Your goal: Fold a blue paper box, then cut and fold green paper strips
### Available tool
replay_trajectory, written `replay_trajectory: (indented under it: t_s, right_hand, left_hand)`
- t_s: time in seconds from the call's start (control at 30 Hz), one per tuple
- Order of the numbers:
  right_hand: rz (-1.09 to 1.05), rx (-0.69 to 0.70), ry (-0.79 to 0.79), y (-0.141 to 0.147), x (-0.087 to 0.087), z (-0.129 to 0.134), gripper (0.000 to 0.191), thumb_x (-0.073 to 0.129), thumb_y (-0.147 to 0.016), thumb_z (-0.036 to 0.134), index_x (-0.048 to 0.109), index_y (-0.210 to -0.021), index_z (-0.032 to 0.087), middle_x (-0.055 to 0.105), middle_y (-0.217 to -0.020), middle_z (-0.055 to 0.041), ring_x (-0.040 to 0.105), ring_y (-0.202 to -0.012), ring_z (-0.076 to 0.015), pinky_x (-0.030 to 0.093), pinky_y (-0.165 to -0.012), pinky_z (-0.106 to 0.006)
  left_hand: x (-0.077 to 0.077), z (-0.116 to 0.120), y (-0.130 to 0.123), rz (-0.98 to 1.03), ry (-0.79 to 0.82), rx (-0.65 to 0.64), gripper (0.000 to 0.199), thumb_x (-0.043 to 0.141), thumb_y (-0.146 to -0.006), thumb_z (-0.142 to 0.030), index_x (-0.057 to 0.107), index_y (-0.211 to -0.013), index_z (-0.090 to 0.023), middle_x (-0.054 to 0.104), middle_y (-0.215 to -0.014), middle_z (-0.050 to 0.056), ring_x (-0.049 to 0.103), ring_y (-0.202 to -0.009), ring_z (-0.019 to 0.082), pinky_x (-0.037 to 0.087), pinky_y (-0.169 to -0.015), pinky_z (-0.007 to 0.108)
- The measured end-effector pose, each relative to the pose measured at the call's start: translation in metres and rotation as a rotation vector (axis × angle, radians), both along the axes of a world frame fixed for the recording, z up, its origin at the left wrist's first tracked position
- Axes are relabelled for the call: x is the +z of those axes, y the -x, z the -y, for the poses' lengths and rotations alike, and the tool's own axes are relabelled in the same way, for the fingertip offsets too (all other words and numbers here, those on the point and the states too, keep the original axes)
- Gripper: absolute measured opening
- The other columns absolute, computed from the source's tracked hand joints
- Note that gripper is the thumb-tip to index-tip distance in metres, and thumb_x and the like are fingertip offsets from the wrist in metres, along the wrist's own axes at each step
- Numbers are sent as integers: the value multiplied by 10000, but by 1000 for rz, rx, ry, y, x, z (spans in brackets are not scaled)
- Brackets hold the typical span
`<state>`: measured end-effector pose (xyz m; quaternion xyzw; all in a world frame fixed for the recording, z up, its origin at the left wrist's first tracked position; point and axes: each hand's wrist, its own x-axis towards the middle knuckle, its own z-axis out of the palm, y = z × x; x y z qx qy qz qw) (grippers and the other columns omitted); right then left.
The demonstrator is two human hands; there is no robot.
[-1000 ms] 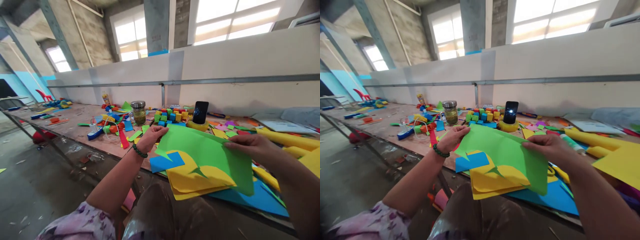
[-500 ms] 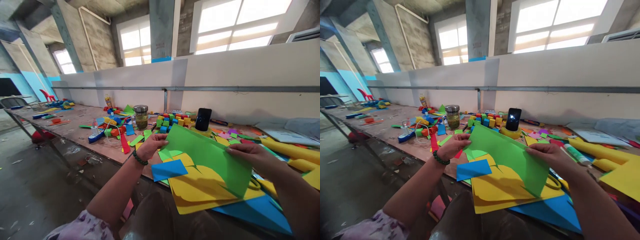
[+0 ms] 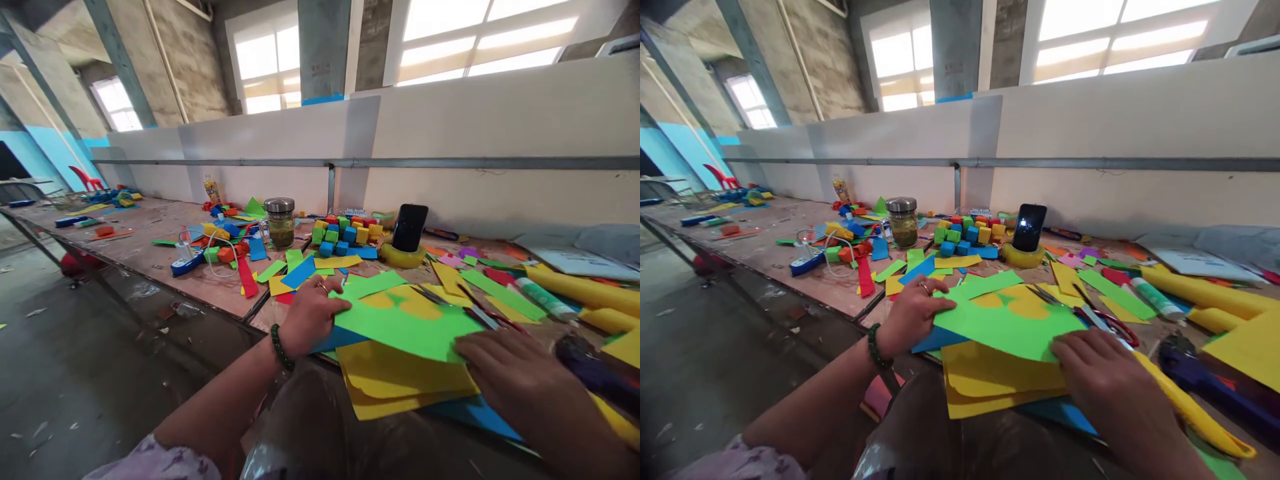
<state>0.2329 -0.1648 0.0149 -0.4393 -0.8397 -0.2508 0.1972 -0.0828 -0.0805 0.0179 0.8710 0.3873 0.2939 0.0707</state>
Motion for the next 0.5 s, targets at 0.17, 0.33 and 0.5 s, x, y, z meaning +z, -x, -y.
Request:
replay_trajectory:
  t_s: [0.17, 0.33, 0.5]
  right_hand:
    - [109, -66, 243, 29, -34, -3, 528, 430, -676, -8, 647, -1125, 165, 710, -1059, -105, 673, -880, -234, 563, -701, -347]
    - [196, 11, 452, 82, -11, -27, 464, 478, -739, 45, 660, -1152, 151, 600, -1298, -155, 596, -1110, -295, 510, -859, -393]
    - [108, 40, 816, 106, 8, -54, 255, 453, -871, 195, 706, -900, 183, 682, -974, -100, 633, -853, -201, 447, -715, -275]
  left_hand:
    - [-27, 13, -6, -275, 162, -122, 397, 605, -700, -131, 730, -1064, -229, 688, -1102, 60, 589, -940, 239, 415, -897, 395]
    - [-20, 9, -4, -302, 198, -151, 284, 592, -800, -273, 738, -1041, -235, 700, -1057, 63, 583, -955, 239, 391, -900, 381]
    - [-32, -3, 1, -38, 415, -176, 200, 559, -814, -216, 748, -858, -165, 665, -828, 25, 566, -772, 137, 406, -716, 238]
